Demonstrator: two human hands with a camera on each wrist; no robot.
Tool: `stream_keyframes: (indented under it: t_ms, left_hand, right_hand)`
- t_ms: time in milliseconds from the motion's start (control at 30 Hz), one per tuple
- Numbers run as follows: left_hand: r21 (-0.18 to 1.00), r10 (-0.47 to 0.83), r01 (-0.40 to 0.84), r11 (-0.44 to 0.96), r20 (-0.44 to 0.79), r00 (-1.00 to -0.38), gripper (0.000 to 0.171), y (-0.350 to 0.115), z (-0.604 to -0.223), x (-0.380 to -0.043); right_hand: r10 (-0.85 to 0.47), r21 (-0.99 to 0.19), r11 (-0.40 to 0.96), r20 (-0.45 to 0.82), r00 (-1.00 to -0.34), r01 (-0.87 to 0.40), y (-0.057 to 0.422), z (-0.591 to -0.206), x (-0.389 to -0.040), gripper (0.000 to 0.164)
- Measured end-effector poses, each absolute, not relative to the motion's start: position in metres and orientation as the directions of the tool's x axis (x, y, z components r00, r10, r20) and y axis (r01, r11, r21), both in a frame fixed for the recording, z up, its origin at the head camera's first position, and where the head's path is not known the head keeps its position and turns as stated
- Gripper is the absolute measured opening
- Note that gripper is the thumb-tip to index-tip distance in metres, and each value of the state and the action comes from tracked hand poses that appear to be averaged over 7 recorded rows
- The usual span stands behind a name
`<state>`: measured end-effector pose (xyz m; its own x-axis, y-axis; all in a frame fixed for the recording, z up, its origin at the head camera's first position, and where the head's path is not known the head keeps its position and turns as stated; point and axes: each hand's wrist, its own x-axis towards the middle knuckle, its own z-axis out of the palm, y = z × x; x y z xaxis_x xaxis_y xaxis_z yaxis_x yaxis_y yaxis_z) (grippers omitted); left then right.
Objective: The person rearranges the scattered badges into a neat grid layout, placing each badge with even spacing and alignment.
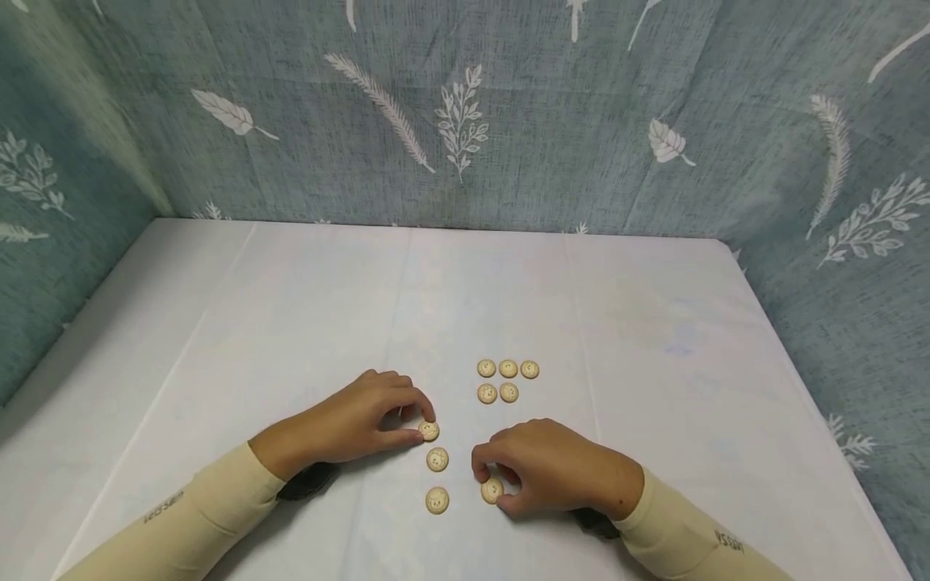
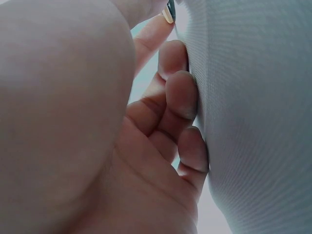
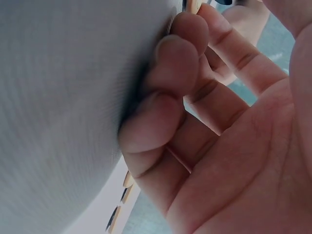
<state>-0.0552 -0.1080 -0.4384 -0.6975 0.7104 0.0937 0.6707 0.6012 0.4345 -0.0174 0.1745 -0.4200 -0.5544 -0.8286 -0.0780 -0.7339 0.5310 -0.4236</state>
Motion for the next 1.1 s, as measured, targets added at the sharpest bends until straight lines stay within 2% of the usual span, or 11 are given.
stream_keyframes:
  t_ms: [367, 700, 1100]
  left_hand:
    - [0.429, 0.713, 0.673, 0.602, 0.09, -0.695, 0.015, -0.1088, -0.4388, -0.0549]
    - [0.431, 0.715, 0.682, 0.591, 0.111, -0.69, 0.015, -0.1105, -0.4399, -0.0544]
    - [0.429, 0.719, 0.687, 0.587, 0.115, -0.686, 0.014, -0.1117, -0.4412, -0.0536]
  right_hand:
    - [-0.827, -0.401, 0.531, -0.053, -0.559, -0.747, 0.1739, -0.4215, -0.0154, 0.025]
    - [-0.803, -0.396, 0.551, -0.011, -0.596, -0.735, 0.1746, -0.4238, -0.0179, 0.016]
    - [-0.768, -0.386, 0.598, -0.028, -0.639, -0.702, 0.1768, -0.4234, -0.0219, 0.015]
